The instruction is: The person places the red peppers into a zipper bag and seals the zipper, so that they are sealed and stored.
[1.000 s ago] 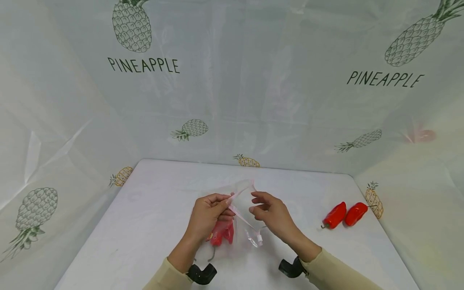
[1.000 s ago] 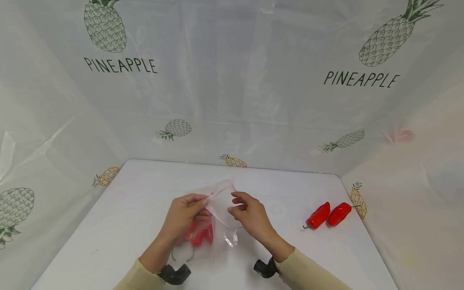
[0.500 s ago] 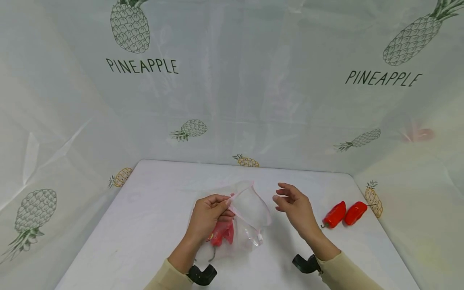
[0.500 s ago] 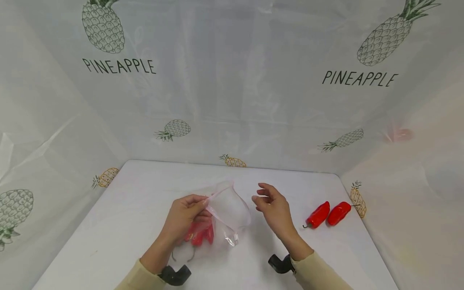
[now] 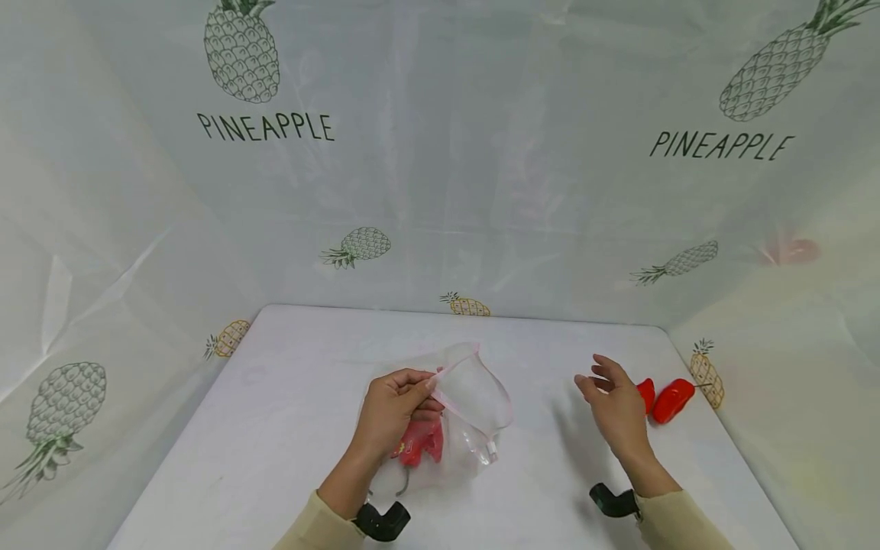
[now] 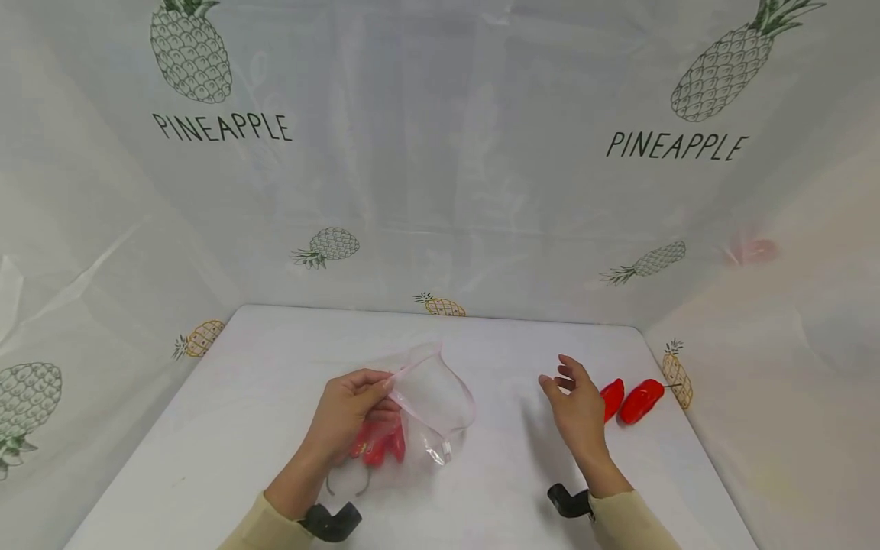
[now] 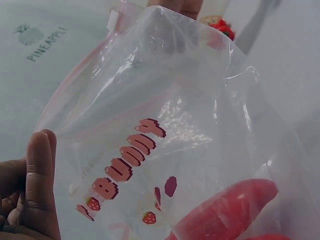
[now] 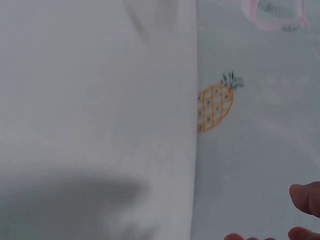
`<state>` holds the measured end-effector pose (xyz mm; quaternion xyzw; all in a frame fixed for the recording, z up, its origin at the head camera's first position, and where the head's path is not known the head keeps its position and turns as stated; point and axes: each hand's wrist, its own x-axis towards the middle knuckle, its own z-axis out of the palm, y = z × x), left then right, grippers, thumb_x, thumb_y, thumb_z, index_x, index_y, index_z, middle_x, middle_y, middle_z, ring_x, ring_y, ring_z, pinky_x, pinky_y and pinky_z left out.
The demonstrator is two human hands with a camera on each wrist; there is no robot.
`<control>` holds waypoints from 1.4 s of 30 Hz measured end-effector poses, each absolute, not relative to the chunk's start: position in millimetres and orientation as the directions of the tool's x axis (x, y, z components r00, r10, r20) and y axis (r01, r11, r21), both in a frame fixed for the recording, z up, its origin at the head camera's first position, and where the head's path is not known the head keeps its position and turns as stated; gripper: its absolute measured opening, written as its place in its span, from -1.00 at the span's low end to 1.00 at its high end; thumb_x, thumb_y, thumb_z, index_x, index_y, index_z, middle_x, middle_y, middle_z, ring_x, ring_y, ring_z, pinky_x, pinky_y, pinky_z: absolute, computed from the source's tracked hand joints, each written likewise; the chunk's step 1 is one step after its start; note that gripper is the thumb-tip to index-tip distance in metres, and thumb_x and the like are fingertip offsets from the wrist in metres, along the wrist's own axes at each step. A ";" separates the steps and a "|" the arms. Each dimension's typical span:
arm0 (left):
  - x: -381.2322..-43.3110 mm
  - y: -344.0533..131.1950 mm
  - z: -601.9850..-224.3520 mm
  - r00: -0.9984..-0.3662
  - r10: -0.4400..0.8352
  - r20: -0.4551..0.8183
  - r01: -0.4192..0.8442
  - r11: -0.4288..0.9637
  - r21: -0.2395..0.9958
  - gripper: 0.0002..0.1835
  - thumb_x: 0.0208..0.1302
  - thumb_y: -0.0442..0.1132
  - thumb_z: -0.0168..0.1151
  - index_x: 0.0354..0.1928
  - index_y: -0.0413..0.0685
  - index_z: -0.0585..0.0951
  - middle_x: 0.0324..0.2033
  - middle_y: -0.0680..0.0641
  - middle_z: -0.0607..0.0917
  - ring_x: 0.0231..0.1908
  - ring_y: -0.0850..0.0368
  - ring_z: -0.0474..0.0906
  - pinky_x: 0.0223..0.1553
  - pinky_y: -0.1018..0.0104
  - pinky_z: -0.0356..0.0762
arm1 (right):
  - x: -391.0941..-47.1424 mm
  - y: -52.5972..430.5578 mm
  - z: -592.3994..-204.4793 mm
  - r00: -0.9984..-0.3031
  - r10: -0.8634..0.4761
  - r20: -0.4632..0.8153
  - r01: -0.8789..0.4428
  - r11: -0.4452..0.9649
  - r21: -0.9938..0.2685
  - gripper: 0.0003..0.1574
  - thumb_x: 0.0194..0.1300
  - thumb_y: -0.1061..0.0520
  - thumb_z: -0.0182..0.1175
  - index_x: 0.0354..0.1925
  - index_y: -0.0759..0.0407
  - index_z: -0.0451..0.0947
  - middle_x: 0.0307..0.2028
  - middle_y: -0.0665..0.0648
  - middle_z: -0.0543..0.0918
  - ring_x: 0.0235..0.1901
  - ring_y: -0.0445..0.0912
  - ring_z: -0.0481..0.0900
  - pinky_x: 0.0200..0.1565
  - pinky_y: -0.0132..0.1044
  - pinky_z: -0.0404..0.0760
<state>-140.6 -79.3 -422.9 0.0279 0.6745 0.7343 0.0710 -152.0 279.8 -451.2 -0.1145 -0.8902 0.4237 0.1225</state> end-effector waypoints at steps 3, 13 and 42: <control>-140.9 -79.2 -422.8 -0.988 0.142 -0.055 -0.067 -0.081 0.994 -0.67 0.46 -0.19 0.37 0.07 -0.33 0.69 -0.31 -0.22 0.83 -0.34 0.02 0.83 -0.22 0.27 0.83 | -150.8 293.4 -457.2 -0.919 0.376 0.121 0.154 0.623 -0.767 -0.24 0.55 0.01 0.23 0.55 0.24 0.29 0.37 0.44 0.52 0.28 0.32 0.56 0.16 0.16 0.73; -141.5 -78.5 -422.6 -0.988 0.144 -0.053 -0.065 -0.076 0.995 -0.65 0.47 -0.21 0.35 0.09 -0.40 0.67 -0.31 -0.22 0.83 -0.35 0.04 0.82 -0.24 0.27 0.83 | -152.8 337.9 -480.4 -0.837 0.540 0.090 0.300 0.590 -0.750 -0.14 0.51 0.09 0.19 0.60 0.32 0.14 0.38 0.61 0.39 0.31 0.51 0.39 0.27 0.49 0.47; -141.6 -78.9 -425.3 -0.986 0.156 -0.062 -0.077 -0.090 0.993 -0.67 0.47 -0.23 0.35 0.08 -0.38 0.68 -0.30 -0.22 0.83 -0.36 0.06 0.82 -0.23 0.24 0.83 | -186.8 352.3 -497.1 -0.866 0.483 -0.129 0.381 0.471 -0.795 -0.01 0.54 0.11 0.18 0.65 0.34 -0.09 0.51 0.59 0.19 0.41 0.46 0.28 0.37 0.34 0.48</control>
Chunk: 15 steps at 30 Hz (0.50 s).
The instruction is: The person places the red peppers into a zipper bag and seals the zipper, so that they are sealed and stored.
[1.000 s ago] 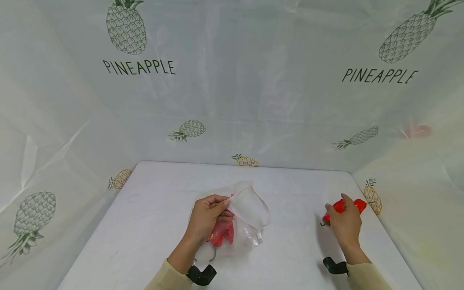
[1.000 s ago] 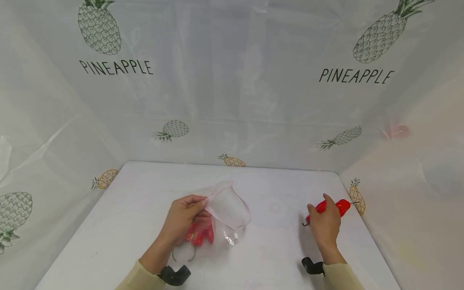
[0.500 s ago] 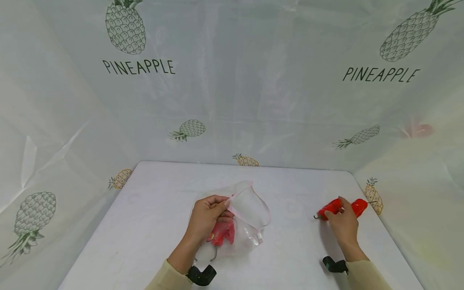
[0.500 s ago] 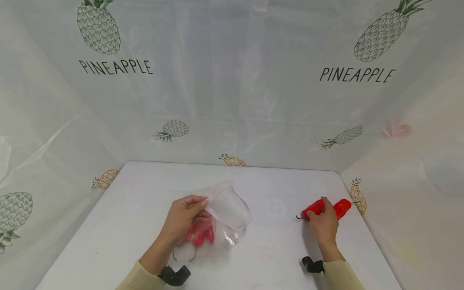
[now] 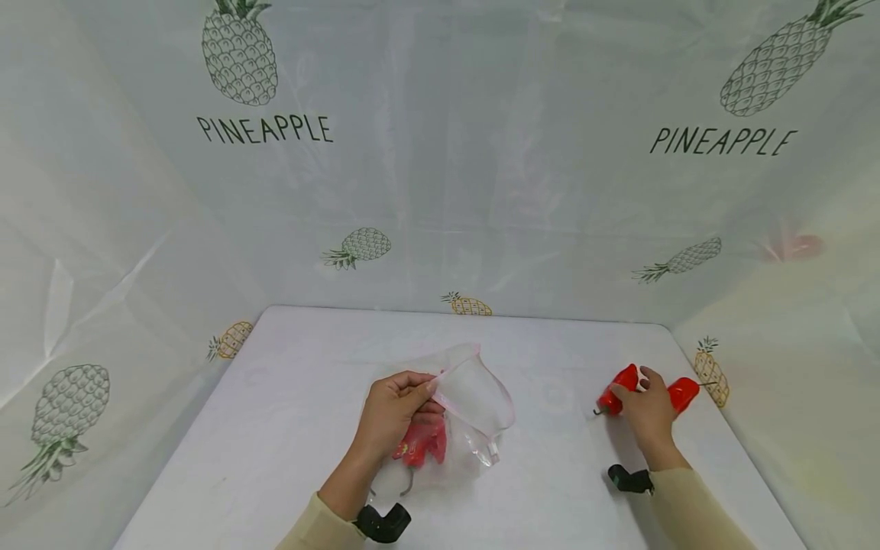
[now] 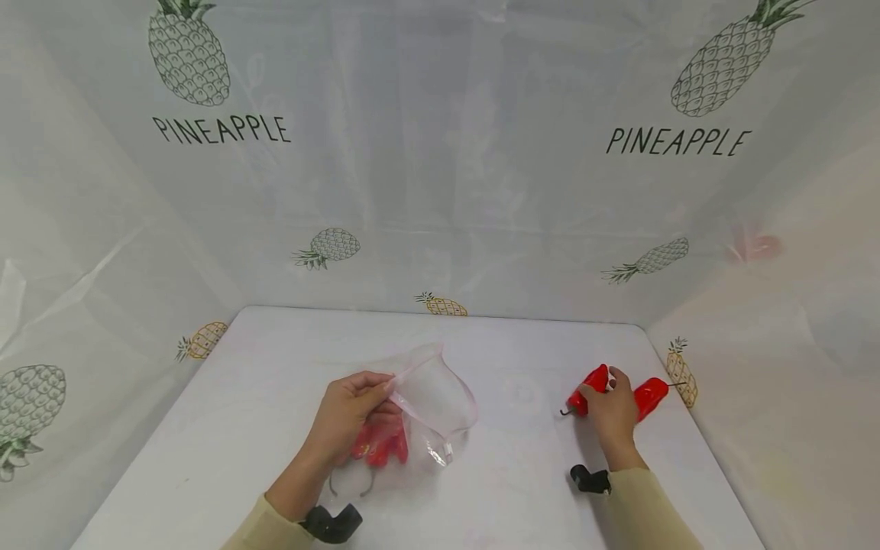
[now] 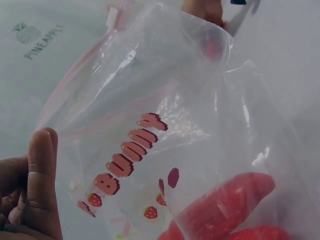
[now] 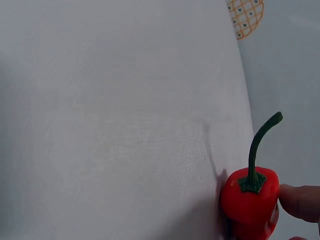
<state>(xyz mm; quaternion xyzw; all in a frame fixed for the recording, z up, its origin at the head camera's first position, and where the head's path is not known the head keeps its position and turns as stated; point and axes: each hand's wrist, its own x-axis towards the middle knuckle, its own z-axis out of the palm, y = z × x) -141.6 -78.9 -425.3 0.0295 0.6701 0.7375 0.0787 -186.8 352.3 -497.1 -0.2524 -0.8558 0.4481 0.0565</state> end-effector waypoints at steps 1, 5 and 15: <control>-141.5 -79.0 -425.3 -0.986 0.155 -0.061 -0.076 -0.088 0.993 -0.67 0.47 -0.23 0.35 0.08 -0.39 0.67 -0.30 -0.22 0.83 -0.36 0.06 0.82 -0.23 0.24 0.83 | -188.7 352.0 -497.2 -0.866 0.478 -0.148 0.390 0.460 -0.798 0.00 0.54 0.10 0.19 0.66 0.33 -0.11 0.51 0.59 0.19 0.41 0.46 0.29 0.37 0.33 0.48; -141.1 -79.4 -425.3 -0.985 0.159 -0.067 -0.082 -0.091 0.992 -0.65 0.47 -0.23 0.36 0.09 -0.41 0.66 -0.31 -0.22 0.83 -0.36 0.06 0.83 -0.23 0.22 0.83 | -196.4 350.4 -498.2 -0.878 0.426 -0.219 0.411 0.436 -0.801 0.07 0.54 0.05 0.21 0.67 0.32 -0.17 0.51 0.59 0.18 0.42 0.44 0.29 0.40 0.30 0.47; -141.2 -78.5 -426.6 -0.984 0.161 -0.072 -0.085 -0.077 0.993 -0.68 0.47 -0.22 0.35 0.07 -0.36 0.68 -0.32 -0.21 0.83 -0.36 0.05 0.83 -0.23 0.21 0.83 | -209.0 342.1 -492.2 -0.913 0.264 -0.311 0.405 0.495 -0.769 0.23 0.46 -0.07 0.32 0.65 0.36 -0.22 0.53 0.60 0.13 0.45 0.46 0.20 0.40 0.31 0.48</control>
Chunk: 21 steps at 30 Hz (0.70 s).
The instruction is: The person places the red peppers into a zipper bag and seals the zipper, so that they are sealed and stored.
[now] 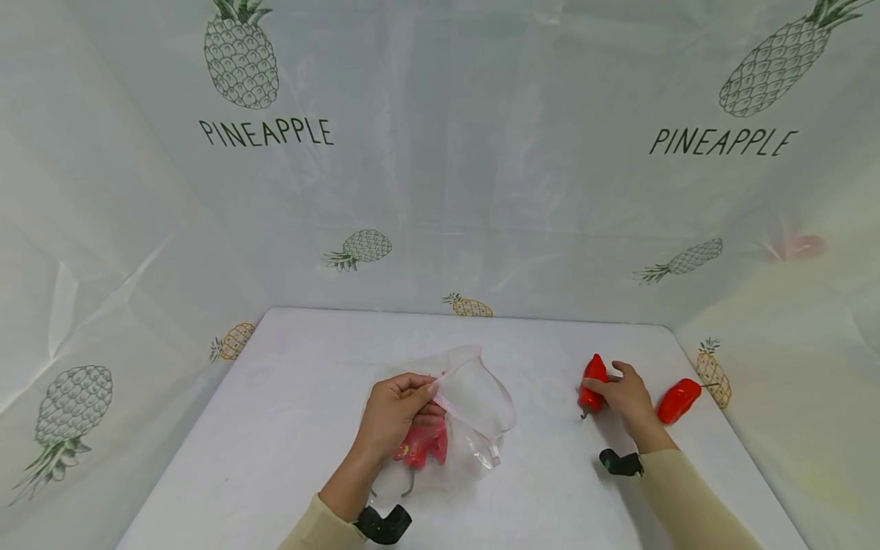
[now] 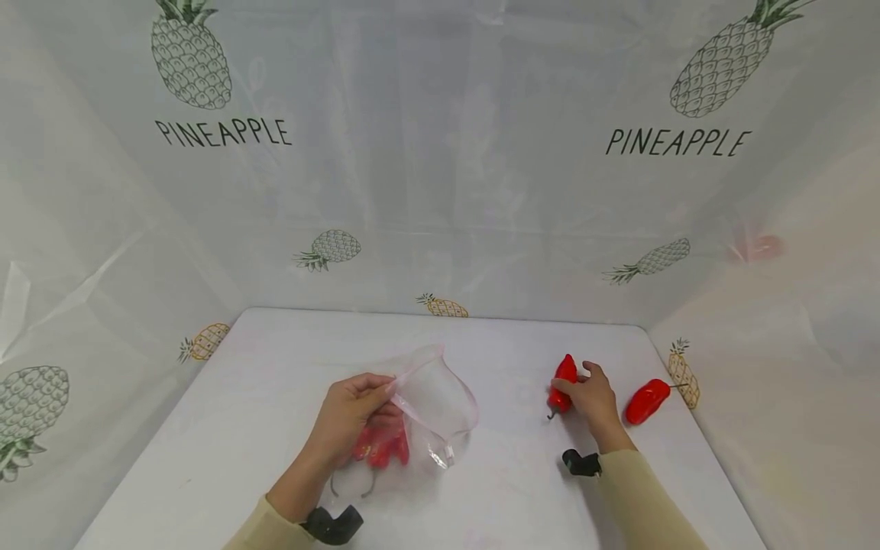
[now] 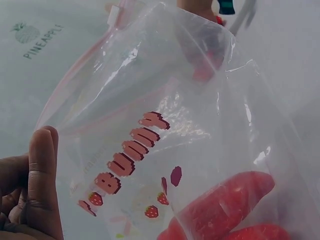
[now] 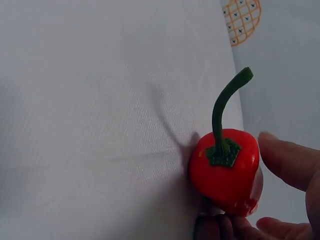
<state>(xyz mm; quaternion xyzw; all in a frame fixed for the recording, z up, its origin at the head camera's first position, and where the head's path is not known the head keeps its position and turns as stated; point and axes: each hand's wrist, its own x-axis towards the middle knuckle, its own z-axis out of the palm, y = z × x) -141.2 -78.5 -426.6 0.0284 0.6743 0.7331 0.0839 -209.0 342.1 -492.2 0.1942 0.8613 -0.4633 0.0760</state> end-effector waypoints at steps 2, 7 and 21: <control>-141.0 -78.8 -426.5 -0.984 0.163 -0.073 -0.087 -0.081 0.993 -0.66 0.47 -0.23 0.35 0.08 -0.39 0.67 -0.32 -0.21 0.83 -0.36 0.06 0.83 -0.23 0.22 0.83 | -210.0 339.9 -490.6 -0.914 0.240 -0.326 0.405 0.529 -0.746 0.24 0.43 -0.08 0.34 0.65 0.37 -0.20 0.52 0.60 0.11 0.44 0.47 0.17 0.38 0.32 0.50; -140.7 -79.5 -425.7 -0.983 0.167 -0.077 -0.093 -0.092 0.991 -0.62 0.47 -0.23 0.36 0.11 -0.45 0.64 -0.32 -0.21 0.83 -0.37 0.07 0.82 -0.23 0.22 0.83 | -211.4 332.0 -490.0 -0.921 0.190 -0.341 0.386 0.563 -0.731 0.20 0.43 -0.09 0.35 0.63 0.37 -0.12 0.50 0.61 0.13 0.39 0.46 0.21 0.28 0.25 0.62; -141.4 -81.2 -424.6 -0.984 0.161 -0.077 -0.088 -0.067 0.994 -0.62 0.47 -0.20 0.36 0.11 -0.40 0.66 -0.32 -0.21 0.83 -0.36 0.04 0.83 -0.23 0.22 0.83 | -210.8 295.5 -474.2 -0.947 0.096 -0.306 0.319 0.383 -0.867 0.16 0.43 0.07 0.37 0.67 0.22 -0.11 0.49 0.52 0.22 0.37 0.43 0.35 -0.06 0.03 0.84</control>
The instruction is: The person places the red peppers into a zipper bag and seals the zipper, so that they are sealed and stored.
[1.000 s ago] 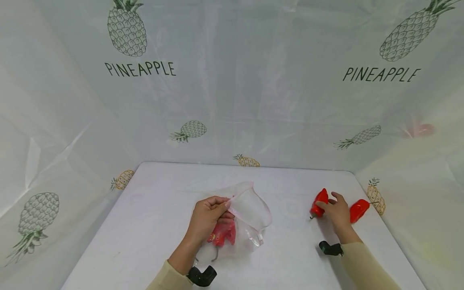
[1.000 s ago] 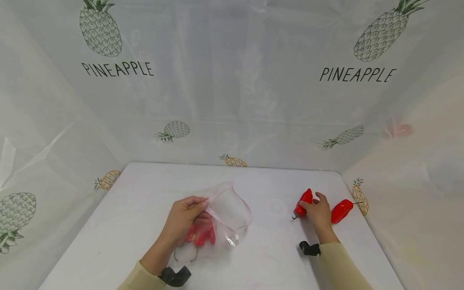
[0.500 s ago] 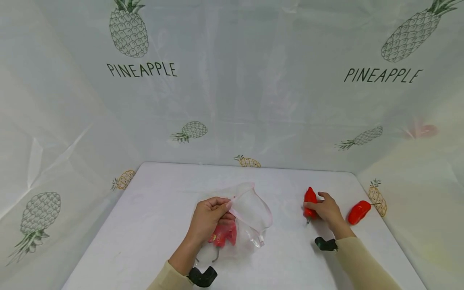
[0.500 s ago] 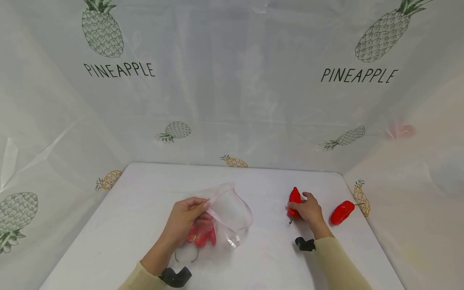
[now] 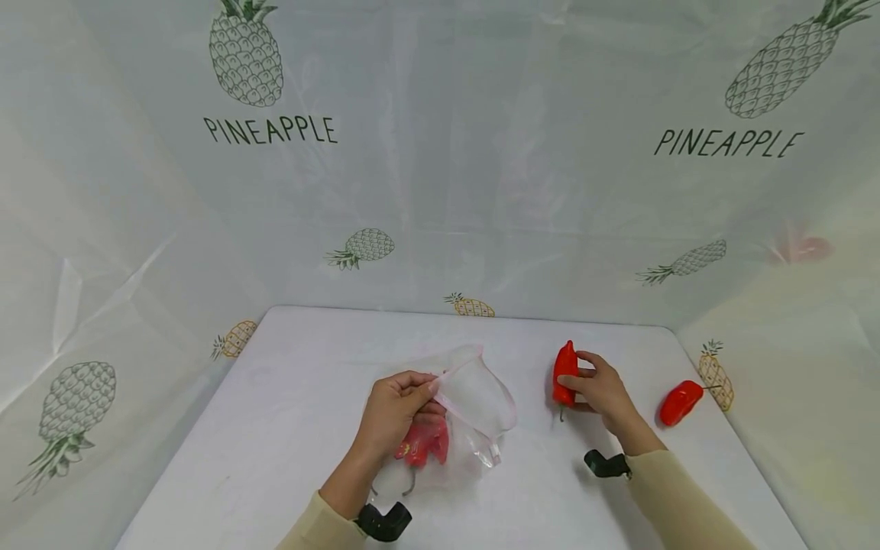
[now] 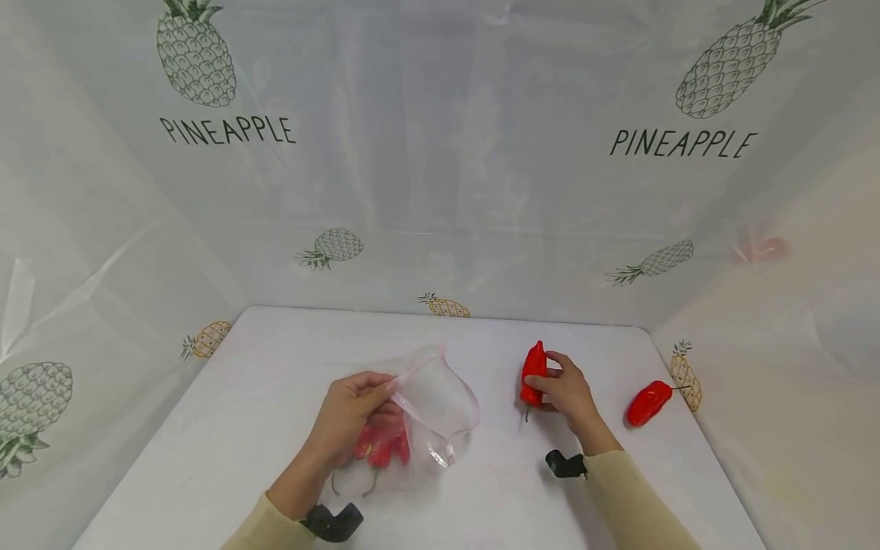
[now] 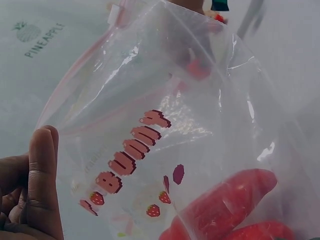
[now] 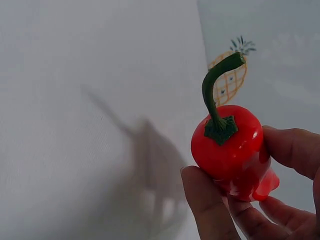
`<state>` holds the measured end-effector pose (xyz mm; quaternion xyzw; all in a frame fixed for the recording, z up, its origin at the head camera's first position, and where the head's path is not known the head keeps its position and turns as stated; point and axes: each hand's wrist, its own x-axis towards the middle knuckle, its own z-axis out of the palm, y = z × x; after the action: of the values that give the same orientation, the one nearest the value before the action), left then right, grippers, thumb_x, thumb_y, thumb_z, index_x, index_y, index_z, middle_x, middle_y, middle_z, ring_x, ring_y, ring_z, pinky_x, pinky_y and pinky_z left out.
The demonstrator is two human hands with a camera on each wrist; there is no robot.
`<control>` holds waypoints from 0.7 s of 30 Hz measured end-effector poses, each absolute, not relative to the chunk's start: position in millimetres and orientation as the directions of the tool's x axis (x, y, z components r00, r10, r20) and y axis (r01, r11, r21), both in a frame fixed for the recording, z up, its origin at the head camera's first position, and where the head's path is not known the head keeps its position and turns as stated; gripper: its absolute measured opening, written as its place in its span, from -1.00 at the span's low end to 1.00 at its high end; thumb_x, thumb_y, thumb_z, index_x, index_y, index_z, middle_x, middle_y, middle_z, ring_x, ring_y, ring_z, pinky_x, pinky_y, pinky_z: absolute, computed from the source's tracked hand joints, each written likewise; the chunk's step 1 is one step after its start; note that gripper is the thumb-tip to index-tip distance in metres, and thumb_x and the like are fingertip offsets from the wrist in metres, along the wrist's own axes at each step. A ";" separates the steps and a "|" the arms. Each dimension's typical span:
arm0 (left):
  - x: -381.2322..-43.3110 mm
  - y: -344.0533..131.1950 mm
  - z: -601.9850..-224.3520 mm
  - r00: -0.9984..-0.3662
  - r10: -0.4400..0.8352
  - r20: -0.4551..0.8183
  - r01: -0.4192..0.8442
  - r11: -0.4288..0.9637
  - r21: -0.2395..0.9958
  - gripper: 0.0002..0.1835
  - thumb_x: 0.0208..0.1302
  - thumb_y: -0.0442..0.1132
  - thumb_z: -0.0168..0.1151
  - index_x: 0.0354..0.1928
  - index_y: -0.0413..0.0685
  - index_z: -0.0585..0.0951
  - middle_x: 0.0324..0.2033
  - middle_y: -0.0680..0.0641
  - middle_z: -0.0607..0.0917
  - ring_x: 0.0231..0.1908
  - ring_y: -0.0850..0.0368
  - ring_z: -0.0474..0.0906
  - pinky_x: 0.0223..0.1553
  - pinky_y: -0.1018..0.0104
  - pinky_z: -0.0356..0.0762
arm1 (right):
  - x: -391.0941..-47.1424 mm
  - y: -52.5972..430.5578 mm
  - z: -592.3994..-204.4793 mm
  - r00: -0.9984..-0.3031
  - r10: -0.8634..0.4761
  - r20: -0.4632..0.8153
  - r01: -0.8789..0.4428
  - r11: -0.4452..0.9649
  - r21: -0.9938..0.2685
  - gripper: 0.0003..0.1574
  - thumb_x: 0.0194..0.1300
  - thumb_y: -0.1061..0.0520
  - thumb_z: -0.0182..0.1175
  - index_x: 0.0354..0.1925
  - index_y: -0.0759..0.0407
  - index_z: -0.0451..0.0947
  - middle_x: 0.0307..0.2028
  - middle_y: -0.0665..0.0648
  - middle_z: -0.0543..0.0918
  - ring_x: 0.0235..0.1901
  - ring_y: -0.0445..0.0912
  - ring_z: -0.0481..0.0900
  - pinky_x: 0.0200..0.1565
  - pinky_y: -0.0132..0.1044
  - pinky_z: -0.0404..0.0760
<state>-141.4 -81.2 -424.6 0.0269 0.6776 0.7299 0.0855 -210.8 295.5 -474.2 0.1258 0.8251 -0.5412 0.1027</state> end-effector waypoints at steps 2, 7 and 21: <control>-141.7 -80.9 -424.5 -0.984 0.162 -0.072 -0.084 -0.069 0.994 -0.63 0.47 -0.21 0.36 0.11 -0.41 0.66 -0.32 -0.21 0.83 -0.36 0.05 0.83 -0.22 0.23 0.83 | -208.8 289.1 -469.3 -0.952 0.085 -0.293 0.303 0.384 -0.872 0.16 0.42 0.08 0.38 0.67 0.21 -0.11 0.49 0.52 0.22 0.36 0.44 0.35 -0.09 0.03 0.85; -142.5 -80.0 -424.2 -0.985 0.159 -0.065 -0.076 -0.069 0.995 -0.66 0.47 -0.22 0.35 0.08 -0.38 0.67 -0.32 -0.21 0.83 -0.36 0.05 0.82 -0.22 0.24 0.83 | -204.6 273.9 -456.5 -0.966 0.054 -0.253 0.254 0.400 -0.881 0.15 0.39 0.11 0.40 0.66 0.19 -0.07 0.46 0.50 0.26 0.33 0.44 0.38 -0.14 0.03 0.86; -141.5 -79.6 -422.6 -0.987 0.152 -0.056 -0.064 -0.048 0.997 -0.73 0.48 -0.21 0.35 0.05 -0.28 0.72 -0.31 -0.21 0.83 -0.34 0.01 0.83 -0.21 0.24 0.83 | -188.2 243.1 -420.9 -0.981 -0.047 -0.188 0.153 0.407 -0.900 0.11 0.29 0.17 0.45 0.59 0.16 0.06 0.33 0.46 0.39 0.21 0.38 0.51 -0.22 0.02 0.86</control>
<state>-141.5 -79.6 -422.6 0.0320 0.6860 0.7231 0.0746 -188.2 243.1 -420.9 0.0316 0.8338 -0.5435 0.0919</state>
